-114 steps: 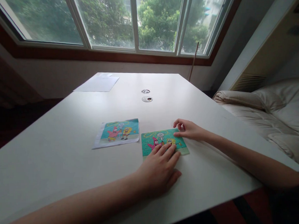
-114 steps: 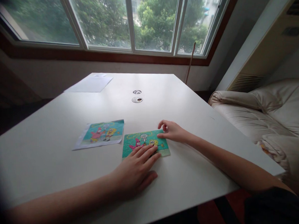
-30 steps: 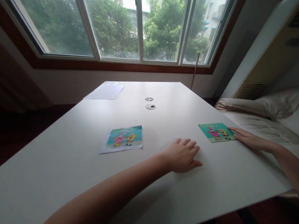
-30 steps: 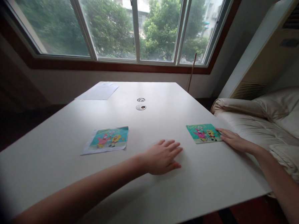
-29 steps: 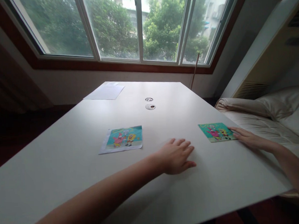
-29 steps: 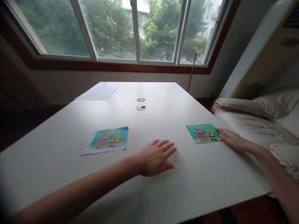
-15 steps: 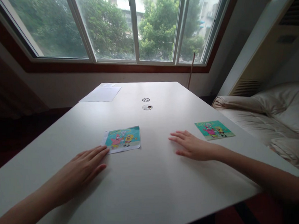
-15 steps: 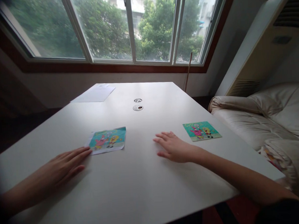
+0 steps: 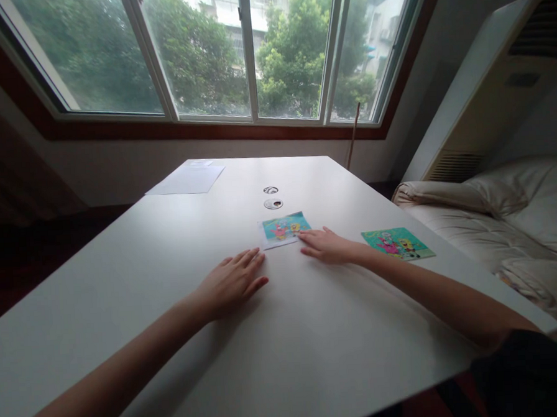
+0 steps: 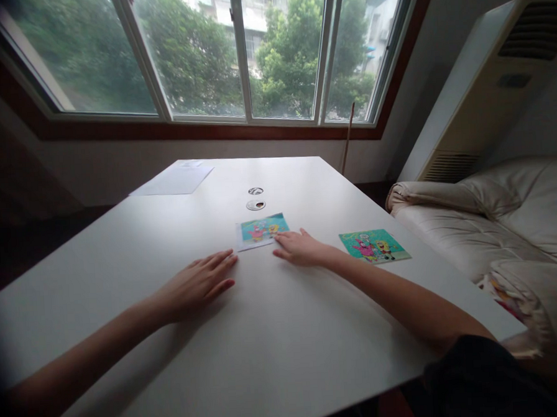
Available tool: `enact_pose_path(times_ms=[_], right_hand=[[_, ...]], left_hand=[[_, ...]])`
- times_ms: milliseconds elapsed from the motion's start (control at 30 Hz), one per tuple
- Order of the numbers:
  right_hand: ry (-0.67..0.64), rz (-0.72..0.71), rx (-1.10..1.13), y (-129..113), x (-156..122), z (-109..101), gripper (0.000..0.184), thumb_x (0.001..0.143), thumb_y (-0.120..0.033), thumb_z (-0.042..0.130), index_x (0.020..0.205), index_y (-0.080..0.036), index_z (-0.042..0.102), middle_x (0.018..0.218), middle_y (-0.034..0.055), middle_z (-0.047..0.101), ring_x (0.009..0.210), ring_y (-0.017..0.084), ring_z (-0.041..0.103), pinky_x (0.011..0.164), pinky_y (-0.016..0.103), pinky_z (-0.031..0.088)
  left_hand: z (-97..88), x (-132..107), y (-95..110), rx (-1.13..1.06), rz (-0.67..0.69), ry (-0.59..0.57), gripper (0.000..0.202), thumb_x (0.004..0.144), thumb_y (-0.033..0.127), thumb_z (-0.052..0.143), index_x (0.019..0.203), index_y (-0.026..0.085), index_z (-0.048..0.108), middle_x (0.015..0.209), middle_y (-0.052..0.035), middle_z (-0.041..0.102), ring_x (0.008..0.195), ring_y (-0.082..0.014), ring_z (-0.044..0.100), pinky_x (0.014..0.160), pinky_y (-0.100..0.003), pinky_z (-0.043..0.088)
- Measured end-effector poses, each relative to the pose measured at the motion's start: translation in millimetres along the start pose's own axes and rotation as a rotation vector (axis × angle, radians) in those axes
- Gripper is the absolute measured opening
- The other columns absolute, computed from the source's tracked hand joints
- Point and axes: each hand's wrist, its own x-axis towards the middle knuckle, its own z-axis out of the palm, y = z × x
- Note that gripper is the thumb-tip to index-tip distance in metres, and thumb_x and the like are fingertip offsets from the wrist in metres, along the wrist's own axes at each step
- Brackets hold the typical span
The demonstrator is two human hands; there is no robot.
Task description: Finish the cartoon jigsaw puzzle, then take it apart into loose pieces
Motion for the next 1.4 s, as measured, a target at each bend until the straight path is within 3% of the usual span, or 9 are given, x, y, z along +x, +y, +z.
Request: enact_pose_path(times_ms=[200, 300, 433, 567, 733, 833, 967, 1067, 1400], right_hand=[[0.104, 0.239, 0.077, 130, -40, -18, 0.058, 0.086, -0.048, 0.023, 0.126, -0.011, 0.042, 0.131, 0.0114, 0.042, 0.12, 0.022, 0.038, 0.101, 0.036, 0.027], [0.18, 0.362, 0.142, 177, -73, -20, 0.062, 0.084, -0.054, 0.023, 0.122, -0.012, 0.048, 0.129, 0.0092, 0.045, 0.118, 0.023, 0.04, 0.102, 0.035, 0.026], [0.211, 0.404, 0.194, 207, -109, -15, 0.063, 0.08, -0.061, 0.025, 0.118, -0.018, 0.052, 0.126, 0.0036, 0.049, 0.117, 0.023, 0.042, 0.101, 0.034, 0.029], [0.226, 0.433, 0.194, 213, -126, -11, 0.062, 0.081, -0.061, 0.024, 0.116, -0.019, 0.053, 0.126, 0.003, 0.049, 0.117, 0.023, 0.042, 0.1, 0.034, 0.03], [0.257, 0.413, 0.044, 179, -107, -12, 0.056, 0.084, -0.051, 0.025, 0.12, -0.016, 0.049, 0.129, 0.0088, 0.044, 0.122, 0.025, 0.035, 0.101, 0.041, 0.026], [0.24, 0.357, -0.077, 118, -76, -6, 0.058, 0.084, -0.05, 0.027, 0.13, -0.016, 0.036, 0.138, 0.0096, 0.031, 0.128, 0.026, 0.023, 0.103, 0.046, 0.018], [0.054, 0.235, -0.015, 22, -41, 11, 0.067, 0.084, -0.055, 0.018, 0.137, -0.015, 0.02, 0.143, 0.0094, 0.016, 0.131, 0.027, 0.014, 0.102, 0.049, 0.015], [0.037, 0.249, 0.006, -20, -29, 24, 0.067, 0.084, -0.054, 0.016, 0.138, -0.015, 0.015, 0.144, 0.0098, 0.01, 0.131, 0.028, 0.01, 0.101, 0.054, 0.012], [0.127, 0.302, -0.013, -27, -29, 34, 0.075, 0.079, -0.065, 0.014, 0.138, -0.02, 0.014, 0.144, 0.0091, 0.009, 0.131, 0.029, 0.007, 0.1, 0.056, 0.006]], left_hand=[[8.4, -1, 1, -0.021, -0.014, -0.012, 0.059, 0.088, 0.052, 0.016, 0.136, 0.02, 0.024, 0.141, -0.0068, 0.025, 0.128, -0.0236, 0.024, 0.101, -0.039, 0.024], [12.0, -2, 2, -0.039, -0.043, -0.023, 0.058, 0.087, 0.052, 0.015, 0.137, 0.021, 0.02, 0.143, -0.0051, 0.02, 0.129, -0.0241, 0.02, 0.102, -0.041, 0.021], [13.2, -2, 2, -0.06, -0.049, -0.025, 0.058, 0.087, 0.052, 0.015, 0.137, 0.022, 0.02, 0.143, -0.0048, 0.02, 0.13, -0.0241, 0.019, 0.102, -0.041, 0.02], [11.9, -3, 1, -0.079, -0.056, -0.023, 0.057, 0.087, 0.051, 0.018, 0.136, 0.021, 0.022, 0.142, -0.005, 0.021, 0.129, -0.0243, 0.02, 0.102, -0.041, 0.021], [3.8, 1, 10, -0.074, -0.111, -0.05, 0.056, 0.087, 0.049, 0.022, 0.135, 0.021, 0.026, 0.142, -0.0065, 0.023, 0.129, -0.0252, 0.021, 0.1, -0.043, 0.023], [-1.0, 12, 25, -0.072, -0.239, -0.068, 0.058, 0.086, 0.05, 0.023, 0.133, 0.017, 0.029, 0.141, -0.0108, 0.024, 0.127, -0.0284, 0.023, 0.098, -0.047, 0.026], [1.6, 27, 49, -0.092, -0.37, -0.065, 0.062, 0.086, 0.053, 0.016, 0.134, 0.016, 0.026, 0.142, -0.0122, 0.021, 0.128, -0.0324, 0.019, 0.095, -0.054, 0.025], [9.8, 33, 56, -0.079, -0.393, -0.017, 0.063, 0.085, 0.055, 0.013, 0.136, 0.017, 0.022, 0.143, -0.0121, 0.017, 0.129, -0.0335, 0.015, 0.094, -0.056, 0.023], [19.9, 32, 53, -0.093, -0.405, 0.072, 0.067, 0.082, 0.061, 0.014, 0.137, 0.022, 0.019, 0.144, -0.0094, 0.016, 0.13, -0.032, 0.011, 0.098, -0.056, 0.017]])
